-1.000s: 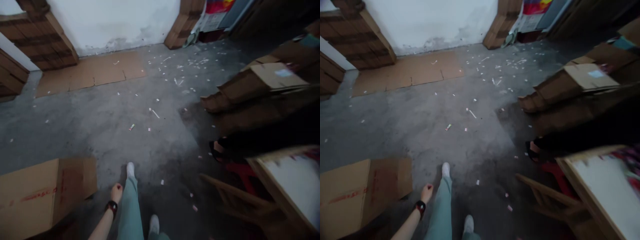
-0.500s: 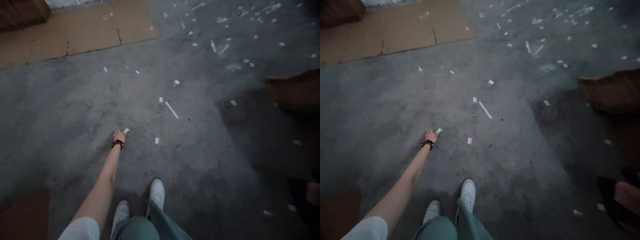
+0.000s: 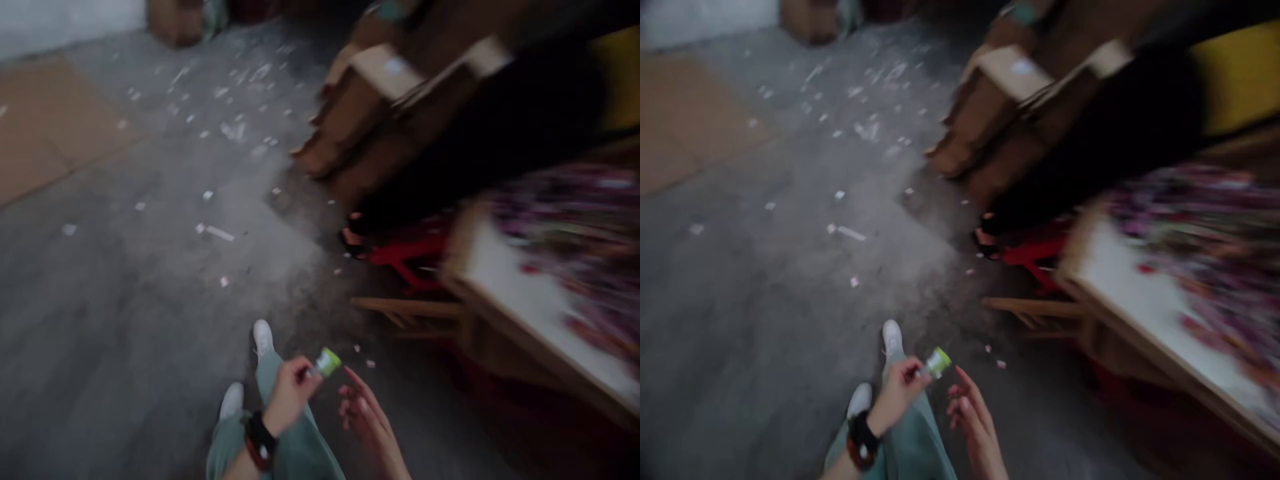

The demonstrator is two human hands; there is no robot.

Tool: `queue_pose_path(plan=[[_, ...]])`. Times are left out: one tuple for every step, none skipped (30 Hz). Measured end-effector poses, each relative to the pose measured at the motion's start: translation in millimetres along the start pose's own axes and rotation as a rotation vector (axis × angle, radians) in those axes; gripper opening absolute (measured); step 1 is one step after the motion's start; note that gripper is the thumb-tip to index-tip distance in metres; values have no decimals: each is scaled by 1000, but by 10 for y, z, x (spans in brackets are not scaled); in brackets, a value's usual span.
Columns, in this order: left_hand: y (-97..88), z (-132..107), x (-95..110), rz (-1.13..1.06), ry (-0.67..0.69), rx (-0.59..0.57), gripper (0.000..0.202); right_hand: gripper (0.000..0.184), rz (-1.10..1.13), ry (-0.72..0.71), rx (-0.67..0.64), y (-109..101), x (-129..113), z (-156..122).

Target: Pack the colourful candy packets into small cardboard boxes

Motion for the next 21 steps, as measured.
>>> queue_pose_path(plan=[[462, -275, 384, 42, 32, -116, 21, 62, 75, -83, 35, -64, -347, -286], [838, -540, 716, 109, 54, -196, 21, 52, 112, -164, 85, -179, -673, -556], [1139, -773, 997, 184, 74, -249, 22, 44, 124, -222, 141, -344, -942, -806], [1387, -961, 1231, 245, 98, -288, 23, 40, 144, -250, 185, -547, -1132, -1022], [1600, -1101, 1406, 291, 113, -322, 24, 38, 187, -250, 202, -778, -1236, -1194], [1795, -1193, 1521, 327, 119, -359, 26, 38, 253, -226, 198, -1041, -1263, -1318], [1980, -1240, 1582, 360, 117, -390, 30, 39, 329, -196, 194, -1350, -1240, -1395], [2160, -1245, 1598, 399, 110, -408, 34, 40, 397, -175, 206, -1722, -1202, -1428], [2346, -1213, 1585, 444, 103, -408, 37, 40, 451, -177, 244, -2172, -1176, -1422], [2558, -1156, 1556, 494, 101, -400, 39, 40, 487, -200, 302, -2696, -1182, -1380], [2808, -1082, 1521, 541, 102, -390, 39, 39, 510, -240, 367, -3282, -1232, -1306], [3108, -998, 1482, 577, 99, -385, 39, 39, 527, -290, 430, -3911, -1324, -1208], [3453, -911, 1438, 601, 84, -383, 40, 39, 539, -339, 473, -4554, -1450, -1087], [3837, -825, 1395, 611, 63, -384, 41, 40, 544, -387, 500, -5195, -1598, -956], [4248, -742, 1354, 605, 35, -390, 42, 44, 539, -430, 512, -5812, -1746, -822], [4666, -660, 1315, 588, 3, -392, 45, 50, 521, -463, 513, -6387, -1875, -695], [5072, -577, 1287, 568, -20, -388, 47, 57, 492, -484, 508, -6908, -1966, -585], [5454, -488, 1278, 553, -19, -378, 49, 62, 453, -492, 501, -7367, -2005, -497], [5797, -387, 1288, 546, 6, -364, 51, 65, 406, -487, 497, -7765, -1987, -436], [6086, -271, 1304, 547, 37, -342, 53, 66, 353, -471, 504, -8111, -1915, -402], [6318, -138, 1319, 559, 59, -314, 54, 64, 295, -446, 522, -8412, -1796, -391]])
Point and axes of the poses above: each hand's wrist, its own z-axis towards the middle knuckle, its own y-axis out of the palm, x = y × z, the point moved 8 cm from there along z, towards the middle knuckle, and after that the axes turned 5 degrees about -x, right-handed, at the moved point
